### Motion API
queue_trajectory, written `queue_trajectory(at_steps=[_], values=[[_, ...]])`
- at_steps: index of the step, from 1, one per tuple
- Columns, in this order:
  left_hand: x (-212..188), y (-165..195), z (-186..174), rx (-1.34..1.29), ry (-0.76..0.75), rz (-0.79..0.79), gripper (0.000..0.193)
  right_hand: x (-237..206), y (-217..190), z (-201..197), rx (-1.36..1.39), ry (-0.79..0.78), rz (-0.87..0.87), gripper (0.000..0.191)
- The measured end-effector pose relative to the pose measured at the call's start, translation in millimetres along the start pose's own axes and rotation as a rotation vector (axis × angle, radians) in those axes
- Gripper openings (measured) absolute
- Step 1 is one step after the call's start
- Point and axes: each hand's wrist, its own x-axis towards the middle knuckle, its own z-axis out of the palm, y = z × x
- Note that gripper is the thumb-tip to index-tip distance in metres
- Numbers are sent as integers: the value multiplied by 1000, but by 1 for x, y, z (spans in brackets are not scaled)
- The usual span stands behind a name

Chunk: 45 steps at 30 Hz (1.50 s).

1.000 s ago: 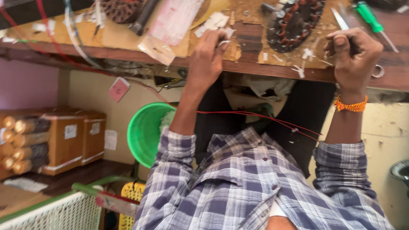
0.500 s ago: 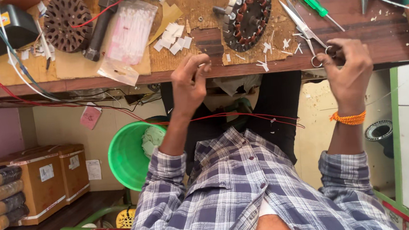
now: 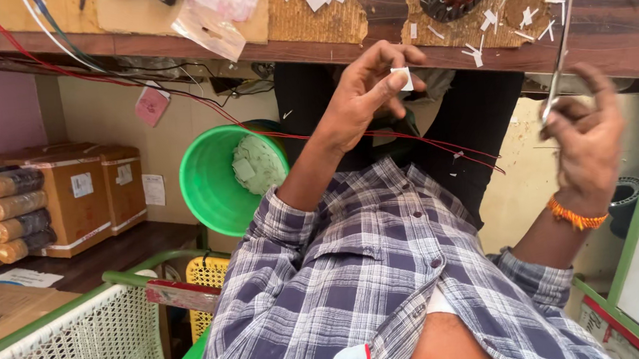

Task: The person cuts small white insulating sleeves with scissors and places them onto the copper windings of a stator assembly. They repeatedly pick up sleeves, cut them to size, and slide them onto the wires of the stator core.

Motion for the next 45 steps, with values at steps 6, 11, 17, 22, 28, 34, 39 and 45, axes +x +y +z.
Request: queue_trajectory(at_steps=[6, 11, 17, 22, 28, 34, 39, 45], values=[[-11, -22, -1, -197, 159, 62, 12, -19, 47, 46, 111, -730, -5, 52], [-20, -23, 8, -295, 229, 88, 15, -25, 47, 100, 112, -973, 139, 82], [-29, -17, 17, -484, 153, 138, 15, -32, 30, 121, 59, -1050, 213, 88], [-31, -18, 15, -503, 164, 150, 18, -26, 38, 117, 56, -977, 155, 90], [-36, -16, 14, -327, 193, 151, 20, -31, 54, 113, 113, -1044, 173, 85], [-42, -17, 12, -247, 249, 37, 26, -32, 61, 117, 154, -1048, 209, 82], [-44, -21, 6, -162, 247, -1, 22, -32, 60, 118, 187, -1016, 229, 83], [-49, -19, 2, -72, 254, -25, 28, -33, 59, 118, 60, -1000, 179, 89]])
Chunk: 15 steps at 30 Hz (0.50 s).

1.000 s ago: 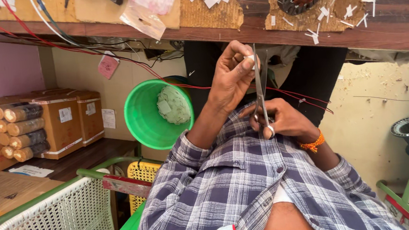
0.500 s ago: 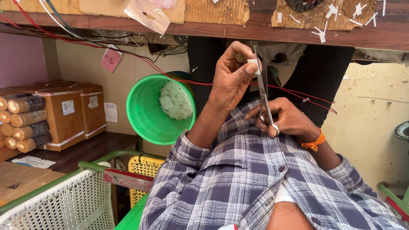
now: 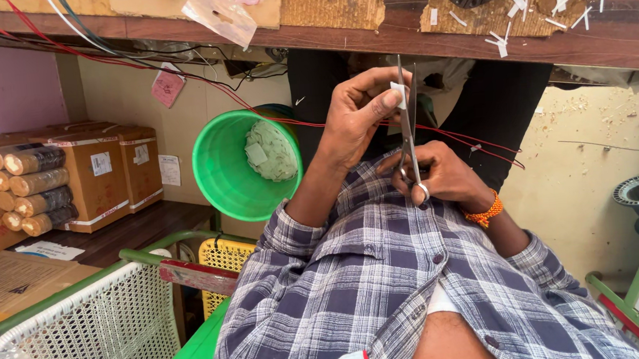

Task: The person cuts small white insulating sleeves with scissors and places them onto the copper windings of a stator assembly. They repeatedly pick up sleeves, cut them to size, and slide them onto the wires of the stator core.

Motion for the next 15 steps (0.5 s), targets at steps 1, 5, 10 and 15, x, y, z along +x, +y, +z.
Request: queue_trajectory(at_steps=[1, 5, 10, 15], values=[[0, 0, 0, 37, 5, 5, 27, 1, 0, 0, -29, -4, -11, 90], [0, 2, 0, 128, 29, 15, 23, 6, 1, 1, -21, -37, -68, 95], [-1, 0, 2, 112, 75, 74, 22, 10, 2, 6, -31, -13, -130, 98], [1, -2, 1, 101, 111, 114, 23, 11, 3, 9, -40, 71, -89, 94]])
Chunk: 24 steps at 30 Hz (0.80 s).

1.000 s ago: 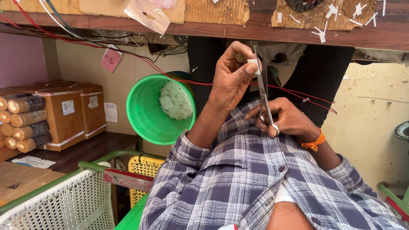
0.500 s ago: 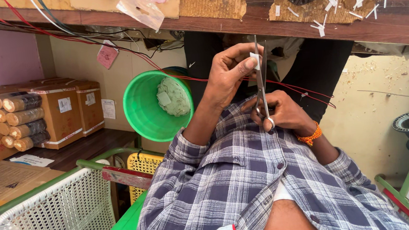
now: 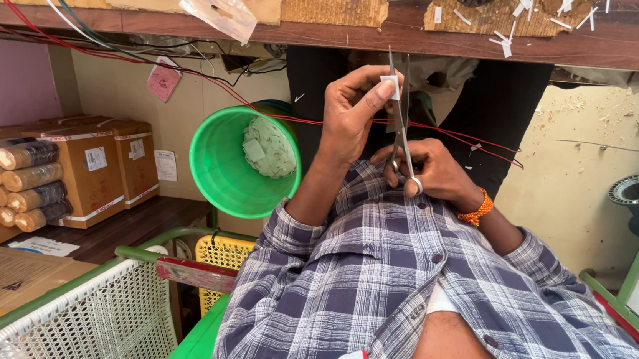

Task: The person cuts small white insulating sleeves with scissors and places them onto the copper windings of a stator assembly. They repeatedly pick up sleeves, cut them to size, and slide them onto the wires of the stator core.

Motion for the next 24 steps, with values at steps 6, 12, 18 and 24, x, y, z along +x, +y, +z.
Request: queue_trajectory(at_steps=[6, 12, 18, 24], values=[[-1, -3, -2, -83, 7, 12, 21, -1, 3, 1, 26, 33, 37, 87], [-4, -4, -6, -170, -17, -12, 20, -3, 8, 0, 42, 19, 53, 77], [-3, 2, -14, -175, -58, -22, 19, -2, 13, 0, 115, -25, 48, 63], [-3, 15, -25, -66, -85, -3, 19, -2, 16, -1, 101, -49, 60, 55]])
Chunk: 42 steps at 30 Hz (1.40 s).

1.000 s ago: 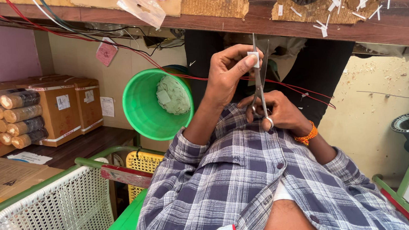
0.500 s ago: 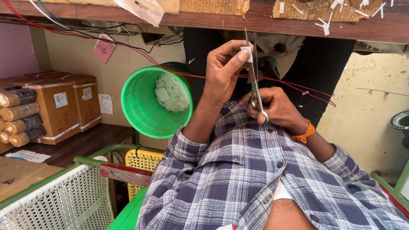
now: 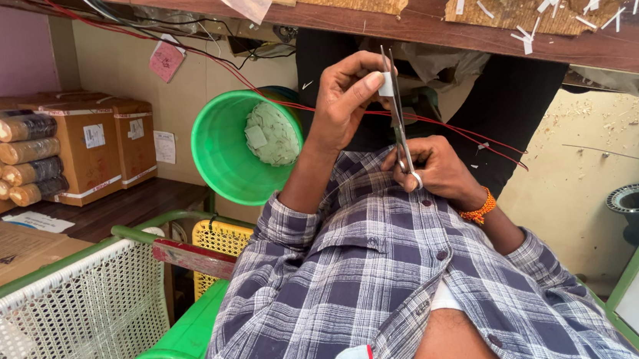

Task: The person cuts small white insulating sleeves with scissors and places them onto the copper windings of a stator assembly. They repeatedly pick up sleeves, cut them to size, and slide them onto the wires of the stator core.

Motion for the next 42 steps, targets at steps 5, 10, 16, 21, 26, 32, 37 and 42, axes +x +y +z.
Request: queue_trajectory(at_steps=[5, 10, 16, 21, 26, 32, 37, 42], values=[[1, 4, -4, 46, -59, 46, 18, 0, 0, 0, -3, -12, 28, 52], [1, 8, -10, 102, -138, 88, 16, -1, 2, -1, -72, -6, 47, 53], [2, 8, -12, 91, -144, 107, 16, 0, 3, 0, -80, 6, 32, 55], [2, 6, -12, 76, -137, 117, 16, -2, 10, -1, -103, 29, 27, 55], [2, 0, -14, 49, -89, 26, 15, -7, 18, -4, -185, 77, -62, 53], [-2, 3, -4, 96, -78, -62, 25, -16, -2, 4, -22, 384, -500, 58], [-19, 12, 20, 525, -103, -82, 55, -14, -32, 5, -53, 539, -447, 58], [-18, 19, 41, 892, -205, 149, 56, -8, -42, 6, -294, 611, -231, 38]])
